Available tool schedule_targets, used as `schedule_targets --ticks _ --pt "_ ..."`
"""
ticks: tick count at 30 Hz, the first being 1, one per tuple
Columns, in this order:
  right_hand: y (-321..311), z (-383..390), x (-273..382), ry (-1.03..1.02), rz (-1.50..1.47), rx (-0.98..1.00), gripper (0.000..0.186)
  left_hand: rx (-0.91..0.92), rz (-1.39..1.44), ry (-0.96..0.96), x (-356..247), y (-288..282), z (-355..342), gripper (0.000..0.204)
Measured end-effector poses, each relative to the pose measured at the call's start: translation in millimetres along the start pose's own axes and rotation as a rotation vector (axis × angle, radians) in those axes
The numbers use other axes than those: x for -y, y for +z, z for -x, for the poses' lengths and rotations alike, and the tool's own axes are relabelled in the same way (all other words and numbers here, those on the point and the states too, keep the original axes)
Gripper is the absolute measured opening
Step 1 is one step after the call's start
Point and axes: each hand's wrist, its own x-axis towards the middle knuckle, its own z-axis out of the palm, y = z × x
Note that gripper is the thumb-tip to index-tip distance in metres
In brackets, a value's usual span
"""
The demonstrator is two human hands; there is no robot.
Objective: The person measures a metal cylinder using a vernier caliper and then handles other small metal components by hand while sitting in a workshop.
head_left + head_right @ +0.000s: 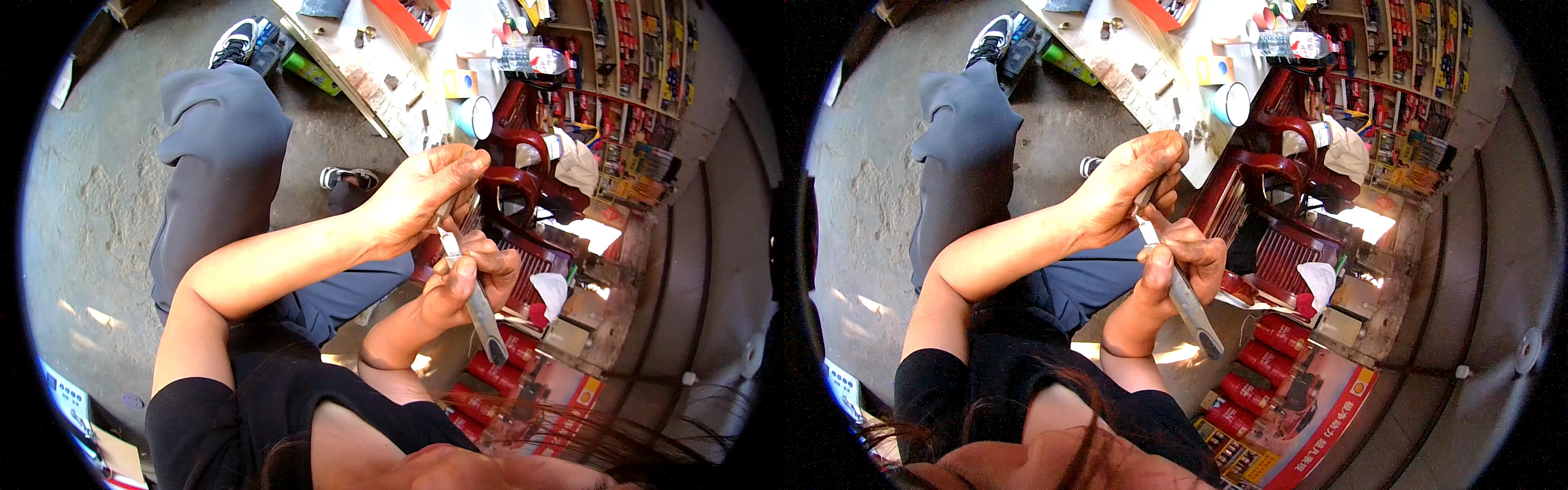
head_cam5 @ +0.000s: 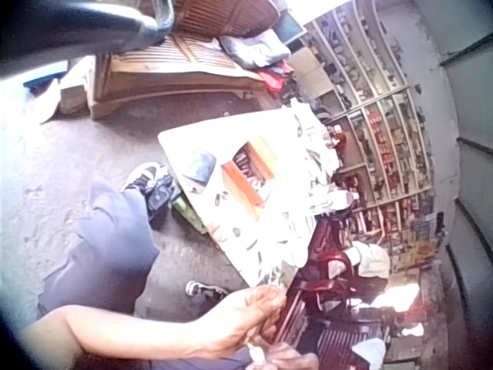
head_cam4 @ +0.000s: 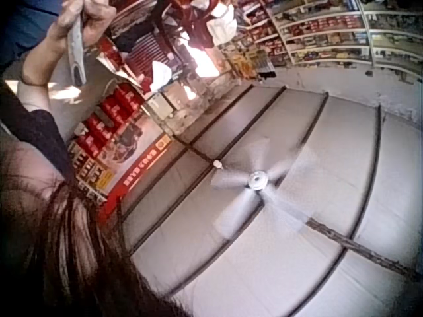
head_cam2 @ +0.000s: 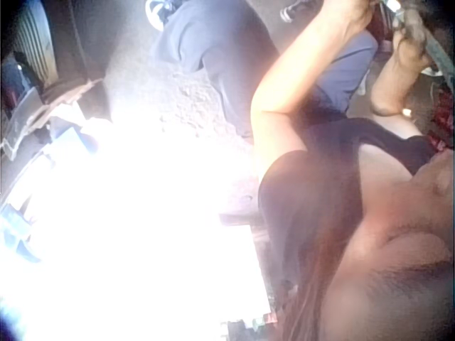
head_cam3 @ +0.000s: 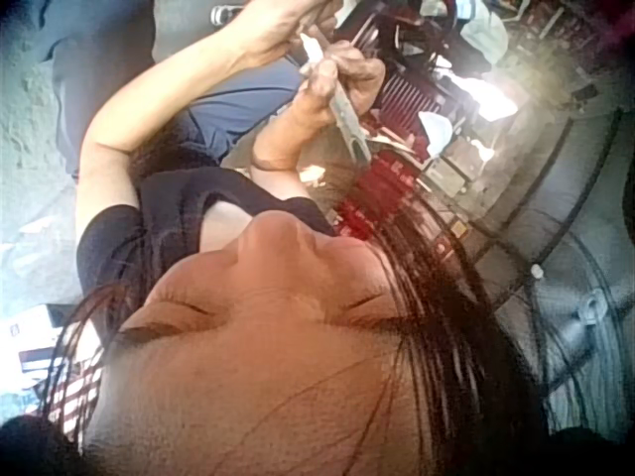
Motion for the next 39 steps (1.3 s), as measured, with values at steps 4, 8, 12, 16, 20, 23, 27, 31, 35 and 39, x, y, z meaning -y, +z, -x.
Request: schedule_targets --ticks 4,8,12,16,20,23,27,31,35,39 --pt "2.8 -0.3 2.5 0.007 0.061 0.008 0.024 -0.03 -0.012 0.034 -0.1 -1.3 0.0 0.023" --pt "10.4 -1.3 6.3 -0.045 0.141 0.014 0.028 -0.072 -0.048 0.043 0.3 -1.1 -1.1 0.02" --pt "1.4 0.3 5.1 -0.041 0.047 0.076 0.021 -0.075 -0.061 0.05 0.9 -4.2 -1.1 0.018" --pt "1.0 0.5 5.4 -0.039 0.004 0.089 0.021 -0.07 -0.1 0.047 0.4 -5.3 0.8 0.018" --pt "-0.2 0.3 5.1 0.009 -0.054 0.035 0.022 -0.087 -0.128 0.033 1.1 -1.5 -2.6 0.019" --pt "0.6 2.1 5.5 -0.003 0.014 0.045 0.022 -0.106 -0.143 0.023 -0.4 -2.4 -2.0 0.019" --pt "1.7 1.7 0.6 -0.084 0.038 0.072 0.02 -0.091 -0.093 0.037 -3.4 -0.7 -0.8 0.018" --pt "6.4 2.8 -0.2 -0.149 0.23 0.072 0.027 -0.134 -0.049 0.015 -3.0 -0.7 -2.4 0.016" --pt "7.0 5.3 -8.2 -0.233 0.307 0.065 0.026 -0.138 -0.065 0.035 -0.5 -5.9 -3.8 0.015" --pt "4.9 4.7 -11.7 -0.244 0.33 0.064 0.024 -0.136 -0.055 0.054 0.7 -4.5 -3.9 0.018"
